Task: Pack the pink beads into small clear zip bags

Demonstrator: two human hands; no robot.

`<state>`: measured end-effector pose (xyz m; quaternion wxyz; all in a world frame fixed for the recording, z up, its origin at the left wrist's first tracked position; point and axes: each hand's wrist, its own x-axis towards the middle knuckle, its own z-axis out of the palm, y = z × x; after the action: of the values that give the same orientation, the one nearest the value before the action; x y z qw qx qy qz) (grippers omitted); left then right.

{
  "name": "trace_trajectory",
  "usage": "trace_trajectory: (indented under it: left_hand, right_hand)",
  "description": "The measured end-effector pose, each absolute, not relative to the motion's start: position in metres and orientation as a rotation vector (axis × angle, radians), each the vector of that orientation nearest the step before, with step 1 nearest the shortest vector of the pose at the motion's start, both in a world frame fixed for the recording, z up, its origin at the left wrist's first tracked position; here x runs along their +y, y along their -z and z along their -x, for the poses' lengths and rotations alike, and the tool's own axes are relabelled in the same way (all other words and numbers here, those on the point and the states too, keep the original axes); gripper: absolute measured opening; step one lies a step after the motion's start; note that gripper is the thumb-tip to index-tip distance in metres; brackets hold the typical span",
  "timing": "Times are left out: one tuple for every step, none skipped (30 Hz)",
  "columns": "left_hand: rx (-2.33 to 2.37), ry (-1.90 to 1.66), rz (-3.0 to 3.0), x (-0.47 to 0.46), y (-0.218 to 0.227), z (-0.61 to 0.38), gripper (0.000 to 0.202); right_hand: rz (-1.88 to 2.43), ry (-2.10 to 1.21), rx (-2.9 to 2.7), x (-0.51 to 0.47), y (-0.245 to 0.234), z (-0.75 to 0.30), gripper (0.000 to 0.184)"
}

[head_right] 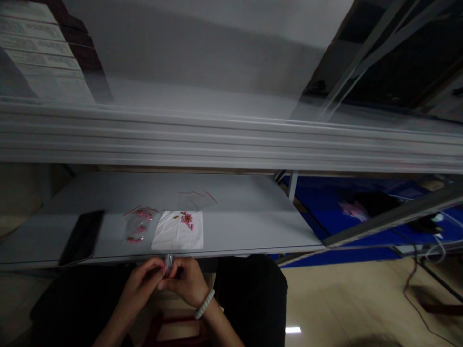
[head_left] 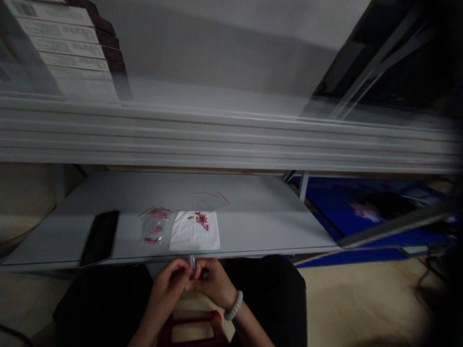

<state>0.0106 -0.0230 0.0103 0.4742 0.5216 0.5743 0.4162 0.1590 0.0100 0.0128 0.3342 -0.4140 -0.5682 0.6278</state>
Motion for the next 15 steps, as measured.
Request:
trace_trajectory:
  left_hand:
    - [1.404,-1.006,-1.279,-0.023,-0.008,-0.01,0.02]
    - [1.395,-0.988,-1.28,-0.022,-0.007,-0.01,0.019]
    - [1.377,-0.965,-1.273,-0.022,-0.005,-0.009,0.019]
    - [1.35,-0.935,-1.258,-0.022,-0.004,-0.008,0.018]
    - [1.319,-0.897,-1.241,-0.022,-0.003,-0.007,0.018]
    - [1.292,-0.857,-1.225,-0.022,-0.002,-0.005,0.018]
    - [1.275,-0.82,-1.216,-0.023,-0.003,-0.004,0.018]
    - [1.27,-0.785,-1.22,-0.023,-0.003,-0.003,0.02]
    - [1.28,-0.756,-1.24,-0.024,-0.004,-0.003,0.021]
    - [1.299,-0.735,-1.274,-0.025,-0.005,-0.003,0.022]
    - [1.322,-0.719,-1.318,-0.026,-0.006,-0.003,0.023]
    - [1.344,-0.706,-1.369,-0.027,-0.006,-0.003,0.022]
    - [1.361,-0.692,-1.424,-0.028,-0.005,-0.004,0.02]
    - [1.377,-0.678,-1.474,-0.029,-0.004,-0.005,0.018]
    - [1.392,-0.667,-1.513,-0.03,-0.003,-0.006,0.016]
  right_hand:
    - [1.07,-1.638,-1.489,0.01,-0.012,-0.159,0.039]
    - [1.055,-1.643,-1.491,0.009,-0.012,-0.16,0.04]
    - [1.042,-1.651,-1.486,0.008,-0.011,-0.16,0.041]
    - [1.036,-1.662,-1.48,0.008,-0.011,-0.161,0.041]
    - [1.041,-1.675,-1.479,0.007,-0.01,-0.162,0.041]
    - [1.054,-1.691,-1.485,0.006,-0.01,-0.163,0.04]
    - [1.071,-1.71,-1.498,0.005,-0.009,-0.164,0.038]
    - [1.09,-1.729,-1.516,0.005,-0.008,-0.166,0.036]
    - [1.106,-1.747,-1.541,0.004,-0.007,-0.167,0.033]
    - [1.113,-1.765,-1.573,0.004,-0.007,-0.169,0.03]
    - [1.112,-1.776,-1.613,0.003,-0.006,-0.17,0.025]
    - [1.109,-1.778,-1.665,0.003,-0.006,-0.171,0.019]
    - [1.109,-1.764,-1.727,0.003,-0.007,-0.171,0.014]
    - [1.113,-1.734,-1.792,0.003,-0.008,-0.171,0.01]
    - [1.119,-1.692,-1.856,0.003,-0.01,-0.171,0.01]
